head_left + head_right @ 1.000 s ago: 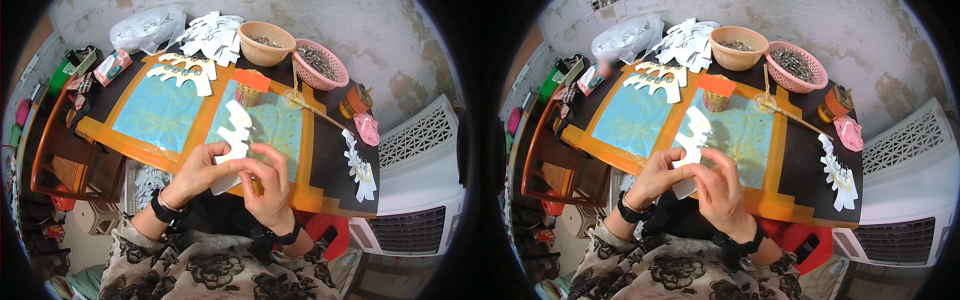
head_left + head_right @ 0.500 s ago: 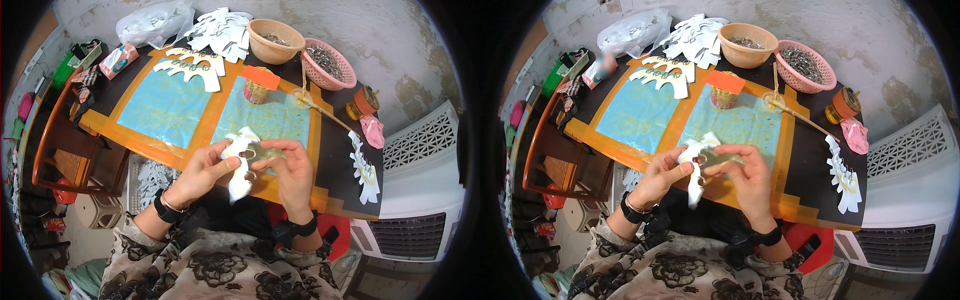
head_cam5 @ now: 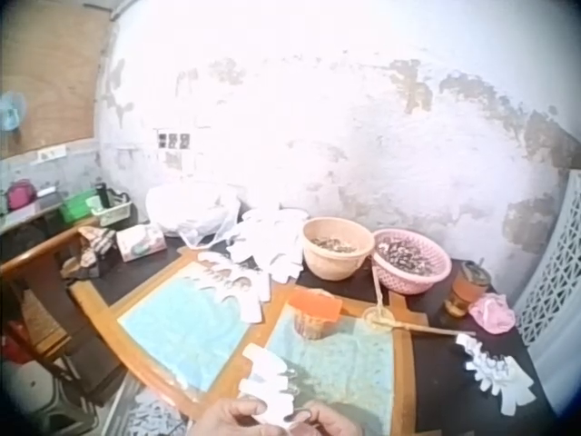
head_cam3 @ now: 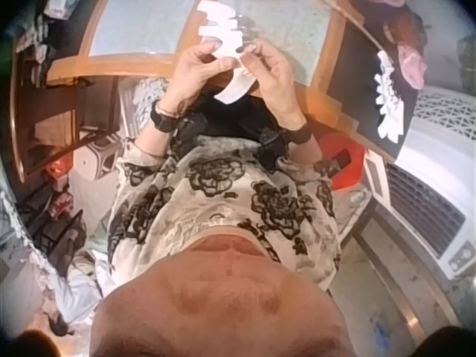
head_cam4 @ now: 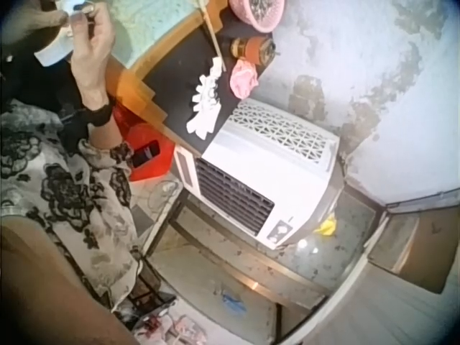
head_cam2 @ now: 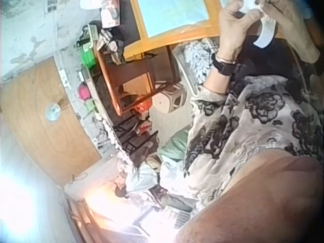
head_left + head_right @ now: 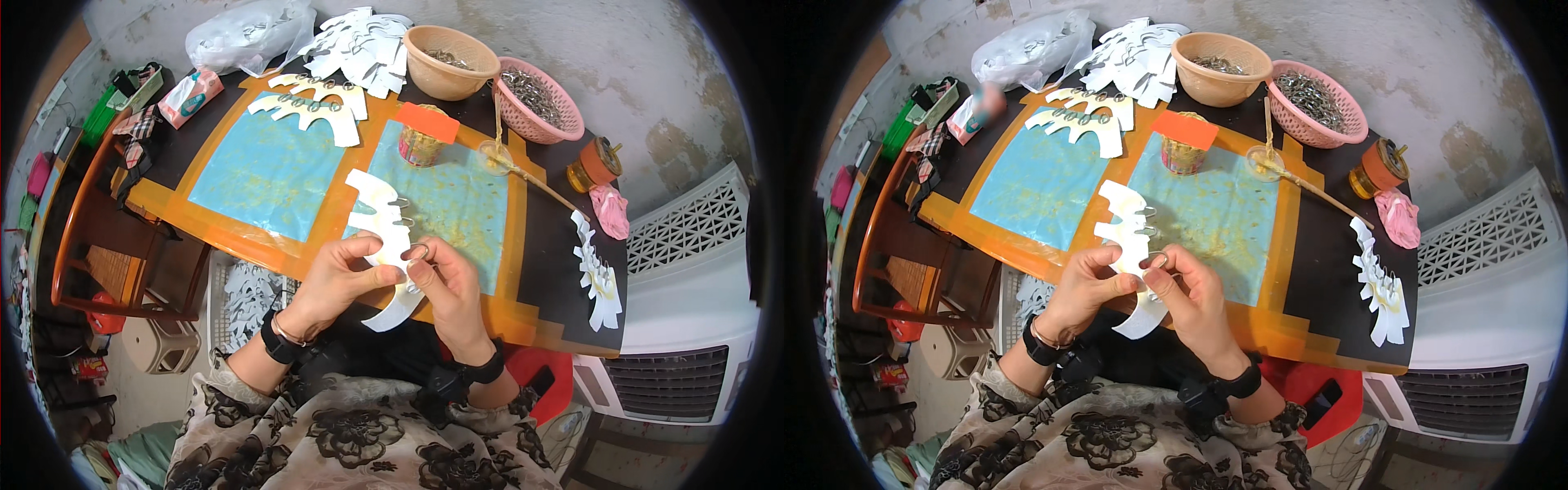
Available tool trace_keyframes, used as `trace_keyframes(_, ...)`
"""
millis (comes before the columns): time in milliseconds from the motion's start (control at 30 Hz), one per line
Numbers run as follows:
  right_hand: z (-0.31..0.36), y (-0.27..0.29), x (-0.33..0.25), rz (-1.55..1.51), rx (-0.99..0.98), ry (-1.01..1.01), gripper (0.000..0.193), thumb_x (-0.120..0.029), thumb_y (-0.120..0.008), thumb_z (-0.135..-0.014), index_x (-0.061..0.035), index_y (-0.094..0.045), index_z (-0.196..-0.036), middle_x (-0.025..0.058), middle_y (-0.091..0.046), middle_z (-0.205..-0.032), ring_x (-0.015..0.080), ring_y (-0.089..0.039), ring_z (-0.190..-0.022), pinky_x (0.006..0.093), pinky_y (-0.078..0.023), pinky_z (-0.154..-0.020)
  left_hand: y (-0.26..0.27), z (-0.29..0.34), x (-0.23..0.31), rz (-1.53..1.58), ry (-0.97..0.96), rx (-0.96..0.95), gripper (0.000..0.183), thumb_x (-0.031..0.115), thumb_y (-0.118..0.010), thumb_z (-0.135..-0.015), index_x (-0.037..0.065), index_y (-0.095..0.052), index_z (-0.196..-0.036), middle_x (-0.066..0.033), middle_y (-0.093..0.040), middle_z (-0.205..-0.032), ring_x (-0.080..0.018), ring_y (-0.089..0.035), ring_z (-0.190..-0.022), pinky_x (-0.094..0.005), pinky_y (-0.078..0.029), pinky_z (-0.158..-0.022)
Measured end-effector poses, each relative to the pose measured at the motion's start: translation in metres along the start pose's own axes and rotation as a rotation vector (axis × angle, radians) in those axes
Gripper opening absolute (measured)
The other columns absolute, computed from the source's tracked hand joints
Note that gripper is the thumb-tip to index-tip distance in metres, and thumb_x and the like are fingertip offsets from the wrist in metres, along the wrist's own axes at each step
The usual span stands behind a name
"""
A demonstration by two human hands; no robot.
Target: Applying glue and manually inserting metal rings into white shoe upper components.
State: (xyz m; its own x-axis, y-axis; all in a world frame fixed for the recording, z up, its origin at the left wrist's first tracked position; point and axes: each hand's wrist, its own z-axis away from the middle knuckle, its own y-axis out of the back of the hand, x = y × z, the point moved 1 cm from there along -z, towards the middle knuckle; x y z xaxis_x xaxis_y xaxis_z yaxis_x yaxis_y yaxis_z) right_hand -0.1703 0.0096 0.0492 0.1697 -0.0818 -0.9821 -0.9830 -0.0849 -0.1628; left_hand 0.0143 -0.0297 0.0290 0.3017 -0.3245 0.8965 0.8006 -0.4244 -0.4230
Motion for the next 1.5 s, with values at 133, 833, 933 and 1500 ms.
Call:
trace_keyframes(133, -0.004, 0.001, 0.0, -0.006, -0.012, 0.024, 0.019, -0.02, -0.068, -0.105, -0.0051, -0.06, -0.097, -0.0038, -0.064, -0.094, 0.0027, -0.055, -0.085, 0.0213, -0.045, -0.076, 0.007, 0.001, 0.002, 0.028, -0.043, -0.095, 0.028, 0.02, -0.073, -0.102, -0.003, -0.068, -0.118, 0.0043, -0.063, -0.11, -0.0031, -0.061, -0.097, -0.0226, -0.051, -0.082)
trace_keyframes(833, -0.002, -0.001, -0.003, -0.16, 0.08, -0.099, 0.02, -0.015, -0.072, -0.101, -0.0064, -0.059, -0.089, -0.006, -0.061, -0.084, 0.0003, -0.052, -0.075, 0.0194, -0.041, -0.065, -0.009, 0.005, -0.013, -0.569, -0.327, 0.108, 0.031, 0.026, -0.088, -0.085, 0.002, -0.068, -0.088, -0.0042, -0.057, -0.087, -0.0226, -0.054, -0.092, -0.0322, -0.045, -0.08)
trace_keyframes(933, -0.001, 0.001, -0.001, -0.239, 0.101, -0.12, 0.02, -0.014, -0.074, -0.099, -0.0069, -0.06, -0.087, -0.006, -0.061, -0.083, 0.0006, -0.052, -0.073, 0.0197, -0.041, -0.063, -0.008, 0.005, -0.012, -0.647, -0.425, 0.005, 0.041, 0.032, -0.09, -0.081, 0.002, -0.067, -0.096, -0.0035, -0.058, -0.093, -0.0199, -0.057, -0.096, -0.0312, -0.047, -0.085)
trace_keyframes(1500, 0.004, 0.005, 0.022, 0.004, -0.056, 0.093, 0.023, -0.014, -0.083, -0.093, -0.0016, -0.064, -0.098, -0.0025, -0.058, -0.093, 0.0053, -0.057, -0.081, 0.0233, -0.047, -0.072, -0.013, -0.002, -0.001, -0.719, -0.522, 0.195, 0.018, 0.016, -0.069, -0.102, -0.001, -0.064, -0.106, -0.0059, -0.057, -0.107, -0.0143, -0.055, -0.094, -0.0276, -0.046, -0.083)
